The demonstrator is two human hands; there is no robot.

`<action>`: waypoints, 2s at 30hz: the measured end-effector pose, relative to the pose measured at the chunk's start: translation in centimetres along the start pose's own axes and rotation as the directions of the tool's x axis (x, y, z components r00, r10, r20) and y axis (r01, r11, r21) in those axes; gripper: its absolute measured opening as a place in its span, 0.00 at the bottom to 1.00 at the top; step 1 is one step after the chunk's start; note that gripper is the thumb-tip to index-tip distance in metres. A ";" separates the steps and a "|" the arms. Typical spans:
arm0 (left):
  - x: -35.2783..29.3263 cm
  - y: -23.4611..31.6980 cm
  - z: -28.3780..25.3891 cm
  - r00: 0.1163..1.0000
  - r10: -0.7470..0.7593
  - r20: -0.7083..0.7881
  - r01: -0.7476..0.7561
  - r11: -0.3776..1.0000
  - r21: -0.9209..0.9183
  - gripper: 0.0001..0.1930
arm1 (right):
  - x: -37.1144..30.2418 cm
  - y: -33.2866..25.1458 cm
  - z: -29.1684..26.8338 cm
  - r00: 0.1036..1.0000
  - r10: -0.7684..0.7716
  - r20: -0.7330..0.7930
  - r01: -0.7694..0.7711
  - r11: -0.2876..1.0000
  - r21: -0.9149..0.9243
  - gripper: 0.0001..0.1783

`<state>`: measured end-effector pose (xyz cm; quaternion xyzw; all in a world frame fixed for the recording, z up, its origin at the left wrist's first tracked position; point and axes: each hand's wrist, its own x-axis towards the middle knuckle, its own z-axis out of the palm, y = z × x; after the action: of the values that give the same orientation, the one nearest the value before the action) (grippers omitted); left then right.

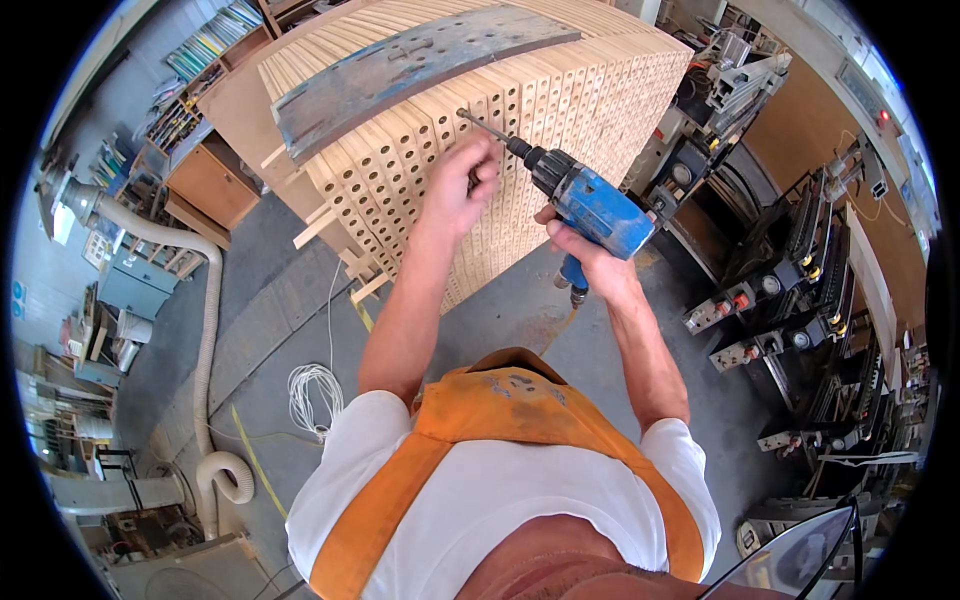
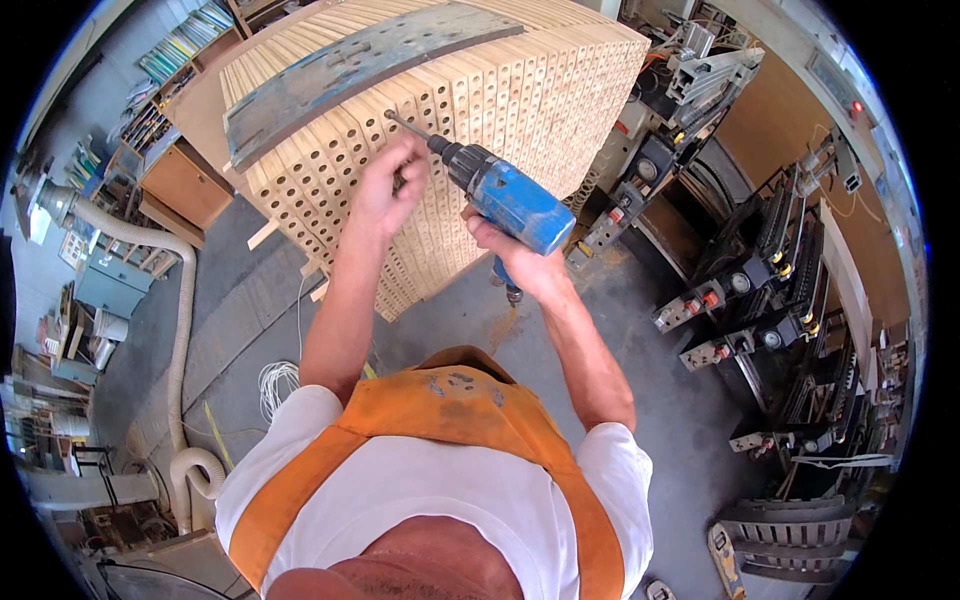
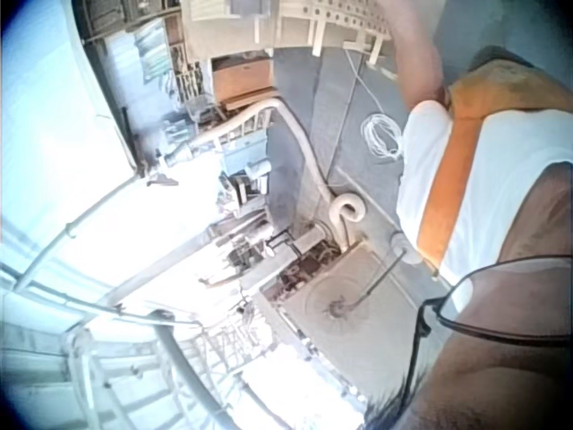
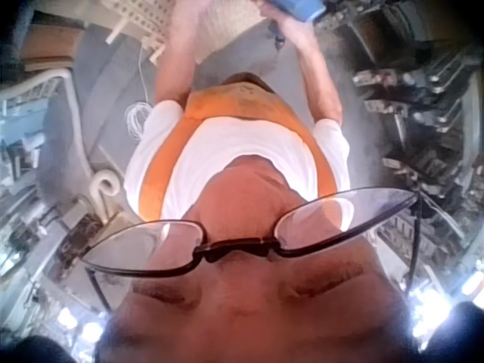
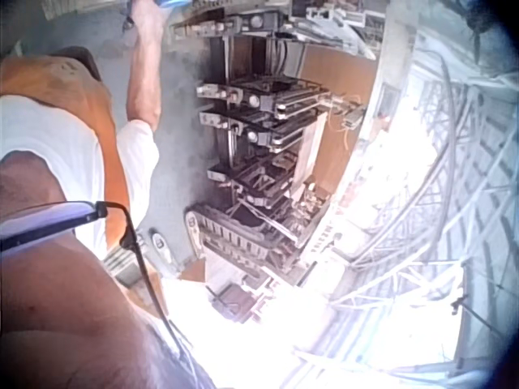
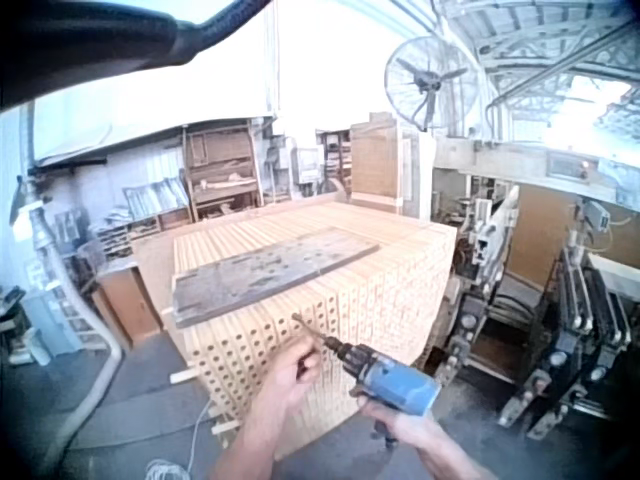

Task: The person uses a blue pneumatic drill to create holes in a large, curved wooden panel with a grid of pre-marked spots. The operator holds the drill with both hands, systematically moving from one spot to the next to drill through the wood.

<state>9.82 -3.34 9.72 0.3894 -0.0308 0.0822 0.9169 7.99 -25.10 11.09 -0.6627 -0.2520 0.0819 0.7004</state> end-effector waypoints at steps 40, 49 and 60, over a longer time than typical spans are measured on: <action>-1.8 0.7 0.0 0.985 -0.096 0.140 0.087 0.994 0.072 0.17 | -3.2 0.8 -5.9 0.986 0.101 0.133 -0.121 0.981 0.153 0.14; -0.3 -0.9 0.6 0.988 -0.156 0.005 0.151 0.965 0.214 0.17 | -3.5 2.8 -5.7 0.994 0.100 0.040 -0.104 0.988 0.111 0.15; 1.8 0.1 1.7 0.990 0.047 0.131 -0.038 0.997 -0.071 0.17 | 0.3 2.1 -1.8 1.000 0.004 0.003 -0.004 1.000 -0.012 0.16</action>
<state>11.58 -4.25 11.22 0.3615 -0.1027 0.0746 0.9237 9.50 -26.33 9.09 -0.6671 -0.2522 0.0826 0.6961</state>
